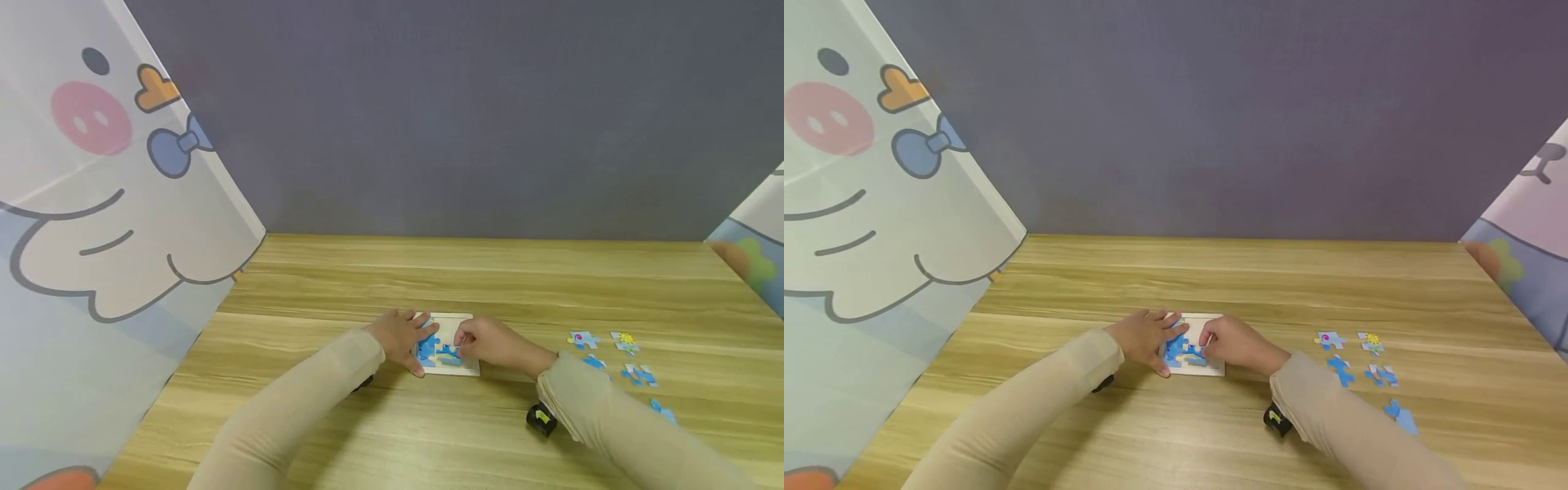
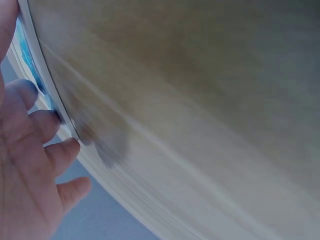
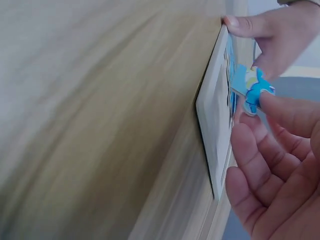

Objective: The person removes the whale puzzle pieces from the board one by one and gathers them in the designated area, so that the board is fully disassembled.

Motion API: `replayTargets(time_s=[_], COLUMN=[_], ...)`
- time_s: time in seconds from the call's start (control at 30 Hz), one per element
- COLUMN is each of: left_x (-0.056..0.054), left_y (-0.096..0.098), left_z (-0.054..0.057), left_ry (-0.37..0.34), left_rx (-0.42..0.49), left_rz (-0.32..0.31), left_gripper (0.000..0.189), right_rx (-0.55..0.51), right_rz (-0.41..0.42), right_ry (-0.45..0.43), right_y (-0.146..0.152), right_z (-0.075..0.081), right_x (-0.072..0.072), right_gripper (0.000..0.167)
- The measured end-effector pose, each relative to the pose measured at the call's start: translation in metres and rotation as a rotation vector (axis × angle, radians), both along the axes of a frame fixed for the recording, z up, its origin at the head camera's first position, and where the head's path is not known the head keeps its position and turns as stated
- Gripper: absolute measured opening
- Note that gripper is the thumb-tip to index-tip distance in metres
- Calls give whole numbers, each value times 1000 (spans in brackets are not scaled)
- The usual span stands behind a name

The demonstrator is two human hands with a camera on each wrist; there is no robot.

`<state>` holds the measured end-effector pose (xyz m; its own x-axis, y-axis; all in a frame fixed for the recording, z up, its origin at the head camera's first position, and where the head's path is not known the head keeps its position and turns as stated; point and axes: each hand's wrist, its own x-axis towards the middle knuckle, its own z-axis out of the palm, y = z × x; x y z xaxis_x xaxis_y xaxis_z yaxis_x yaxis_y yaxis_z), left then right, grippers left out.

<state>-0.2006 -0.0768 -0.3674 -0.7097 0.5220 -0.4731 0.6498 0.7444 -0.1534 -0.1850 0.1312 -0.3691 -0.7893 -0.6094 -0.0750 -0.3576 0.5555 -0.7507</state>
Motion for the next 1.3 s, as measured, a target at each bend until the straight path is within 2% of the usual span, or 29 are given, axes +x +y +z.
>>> replayTargets(time_s=[0.13, 0.27, 0.4, 0.57, 0.83, 1.3], left_x=[1, 4, 11, 23, 33, 38], left_y=[-2, -2, -3, -7, -16, -28], left_z=[-2, -2, 1, 6, 4, 1], left_ry=[-17, -13, -8, -45, -73, -80], left_rx=[10, -10, 12, 67, 121, 147], left_rz=[-11, -80, -152, -198, -215, -205], left_gripper=[92, 81, 65, 57, 60, 64], right_rx=[-31, -47, -54, -47, -12, 11], right_rz=[-30, -70, -106, -150, -137, -44], right_ry=[-2, -30, -50, -63, -28, 38], right_y=[14, 30, 46, 68, 106, 161], right_z=[0, 1, 3, 8, 11, 3], right_x=[3, 6, 10, 16, 25, 33], right_gripper=[3, 4, 4, 7, 13, 7])
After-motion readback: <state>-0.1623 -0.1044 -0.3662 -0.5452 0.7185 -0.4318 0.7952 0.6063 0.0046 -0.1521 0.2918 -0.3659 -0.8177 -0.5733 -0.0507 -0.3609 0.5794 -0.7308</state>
